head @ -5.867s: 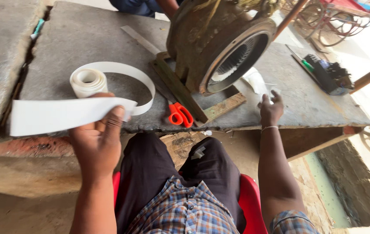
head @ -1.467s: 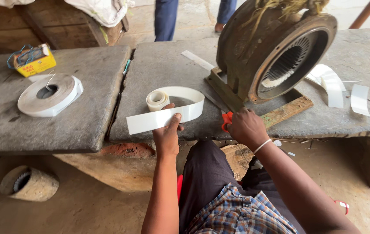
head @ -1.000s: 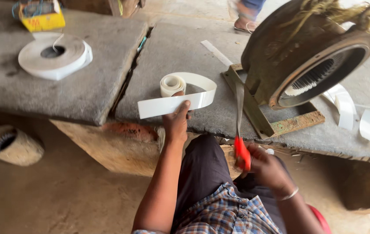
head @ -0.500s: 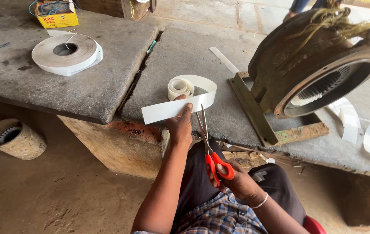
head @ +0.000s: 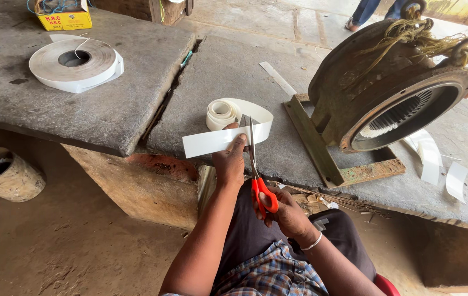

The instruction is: The person cuts a white strip of material into smaller pieces using red-handled scissors. They repeatedly measure, cut, and place the pieces on a concrete workbench next to a large metal component.

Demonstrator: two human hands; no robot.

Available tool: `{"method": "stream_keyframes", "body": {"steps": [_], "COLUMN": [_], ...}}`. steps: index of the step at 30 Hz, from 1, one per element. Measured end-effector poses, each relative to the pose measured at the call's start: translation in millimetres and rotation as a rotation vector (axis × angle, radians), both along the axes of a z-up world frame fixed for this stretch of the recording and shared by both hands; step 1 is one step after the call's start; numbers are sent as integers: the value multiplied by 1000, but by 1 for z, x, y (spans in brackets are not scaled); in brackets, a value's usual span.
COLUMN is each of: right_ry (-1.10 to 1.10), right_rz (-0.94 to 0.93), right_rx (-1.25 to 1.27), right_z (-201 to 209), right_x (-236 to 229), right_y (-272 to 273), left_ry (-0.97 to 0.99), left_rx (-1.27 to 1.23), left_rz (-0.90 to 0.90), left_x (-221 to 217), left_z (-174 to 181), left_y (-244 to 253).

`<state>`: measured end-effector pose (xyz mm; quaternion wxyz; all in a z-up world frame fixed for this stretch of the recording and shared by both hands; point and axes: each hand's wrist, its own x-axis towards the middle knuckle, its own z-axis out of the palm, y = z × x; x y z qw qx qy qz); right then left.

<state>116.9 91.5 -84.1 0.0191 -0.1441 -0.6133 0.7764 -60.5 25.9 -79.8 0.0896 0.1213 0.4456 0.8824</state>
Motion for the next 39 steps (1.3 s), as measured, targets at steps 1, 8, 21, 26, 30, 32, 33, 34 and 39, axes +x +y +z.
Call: {"method": "stream_keyframes", "body": {"steps": [1,8,21,26,30,32,33,34,39], "right_ry": [-3,-10,19,101,29,-126,-109,-91,14], "right_rz": [2,-3,-11,17,-7,-83,-76,-69,-121], "right_rx": [4,4,32,52,157,208,199,191,283], "right_z": [0,-3,5,3,2,10,16,23,48], "right_x": [0,-3,-3,-9,4,12,16,21,32], "right_y": [0,3,7,17,19,26,33,41,86], "left_ry": [-8,-16,-18,-26,-73,-56,-48,-46,-73], "left_rx": [-10,-46,78,70,116,148,167,178,132], "left_rz": [-4,-22,-92,-99,-92,-71,-64,-52,-65], "left_x": [0,3,11,13,9,4,2,0,0], "left_z": [1,8,4,8,11,14,16,17,21], "left_y": [0,-3,4,7,2,-3,-5,-6,-9]}}
